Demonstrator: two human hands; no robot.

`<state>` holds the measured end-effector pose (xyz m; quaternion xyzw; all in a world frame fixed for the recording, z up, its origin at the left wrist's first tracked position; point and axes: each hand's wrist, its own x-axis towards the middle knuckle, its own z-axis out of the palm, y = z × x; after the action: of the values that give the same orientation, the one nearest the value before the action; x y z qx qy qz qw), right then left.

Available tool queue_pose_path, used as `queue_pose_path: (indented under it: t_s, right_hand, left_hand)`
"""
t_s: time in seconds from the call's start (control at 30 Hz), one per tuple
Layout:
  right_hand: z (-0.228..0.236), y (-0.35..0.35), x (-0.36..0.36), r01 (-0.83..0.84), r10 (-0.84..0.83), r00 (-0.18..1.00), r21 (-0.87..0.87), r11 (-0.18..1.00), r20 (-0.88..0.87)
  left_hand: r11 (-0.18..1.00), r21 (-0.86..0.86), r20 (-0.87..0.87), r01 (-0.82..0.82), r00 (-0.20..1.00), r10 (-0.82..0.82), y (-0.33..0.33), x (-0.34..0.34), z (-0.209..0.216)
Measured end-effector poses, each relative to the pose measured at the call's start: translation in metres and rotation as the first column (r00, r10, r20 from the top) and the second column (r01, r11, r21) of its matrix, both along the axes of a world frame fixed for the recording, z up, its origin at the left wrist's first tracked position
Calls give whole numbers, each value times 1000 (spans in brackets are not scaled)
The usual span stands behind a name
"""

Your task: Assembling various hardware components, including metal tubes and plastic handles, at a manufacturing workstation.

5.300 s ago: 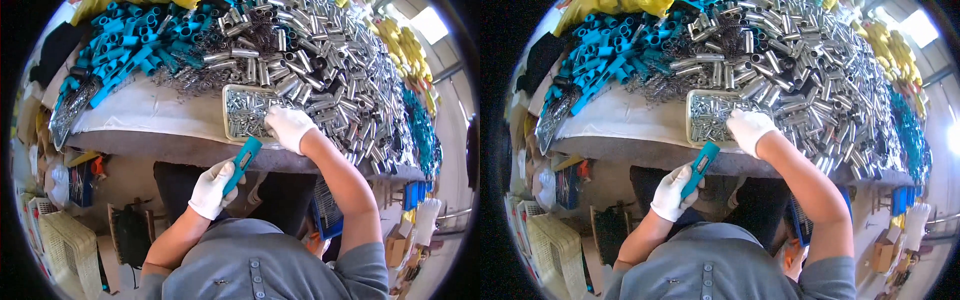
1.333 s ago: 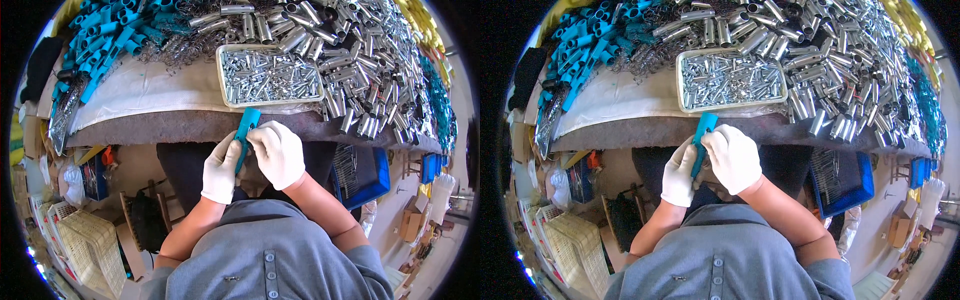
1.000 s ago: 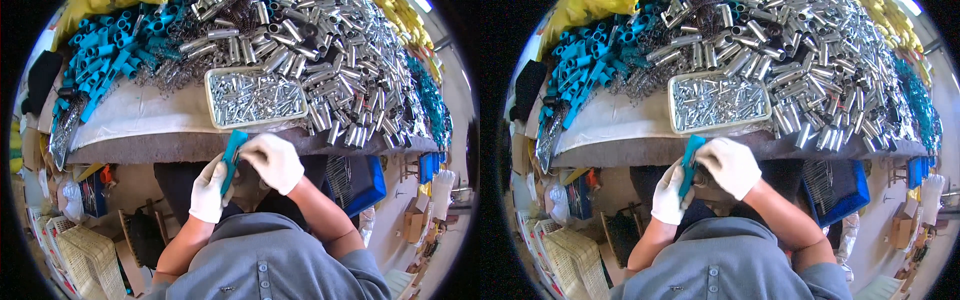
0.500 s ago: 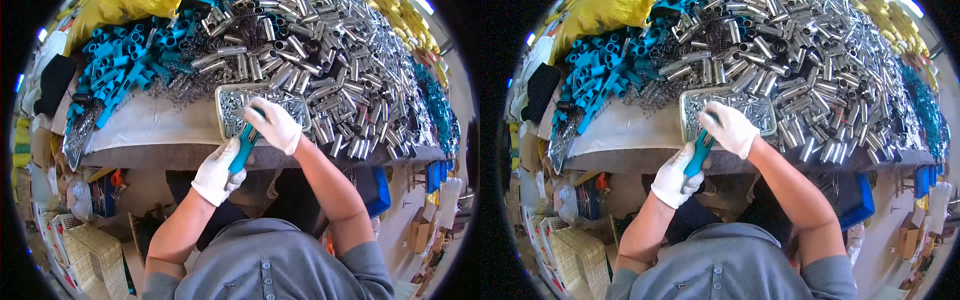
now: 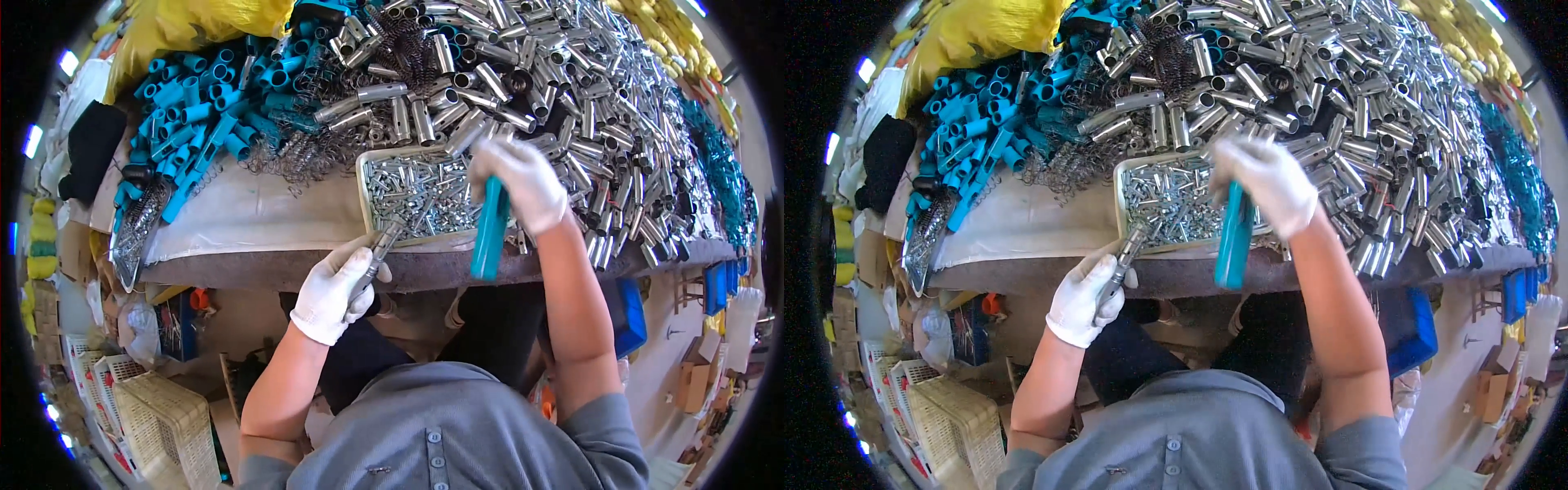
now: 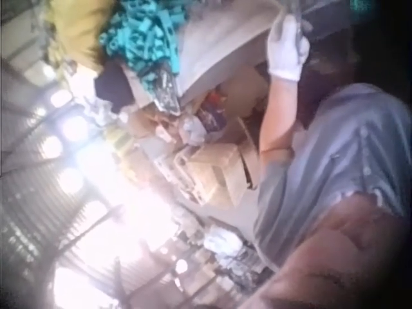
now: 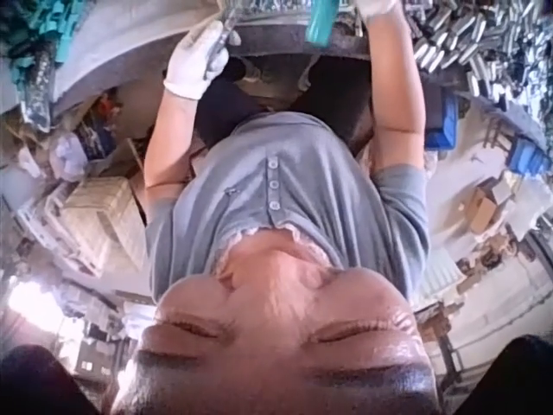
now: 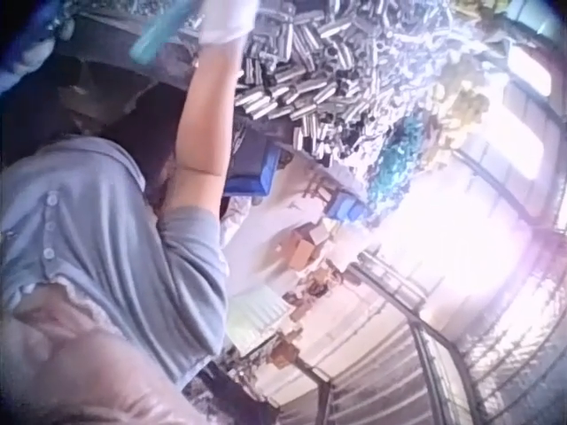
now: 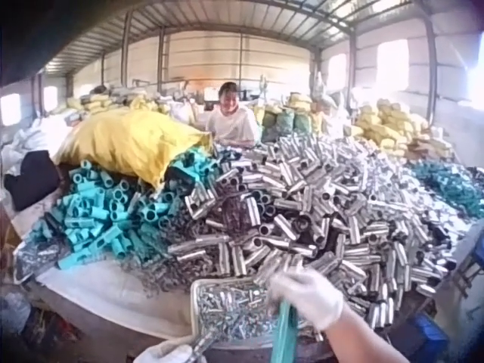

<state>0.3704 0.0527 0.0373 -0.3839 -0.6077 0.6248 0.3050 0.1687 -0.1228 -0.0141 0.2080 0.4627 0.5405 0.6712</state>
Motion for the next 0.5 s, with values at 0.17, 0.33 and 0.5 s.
queue_pose_path:
  t_s: [0.17,0.33,0.5]
  right_hand:
    - [-28,-52,-15,-151,150,989,-120,981,-22]
    - [-32,-67,-17,-93,92,996,-61,994,-13]
    - [-24,-61,-20,-150,148,987,37,988,67]
  left_hand:
    - [994,0,-296,107,950,-103,6,-2,13]
    - [966,13,-319,260,916,-242,15,-12,31]
    - [957,-26,-95,290,952,-291,18,-8,32]
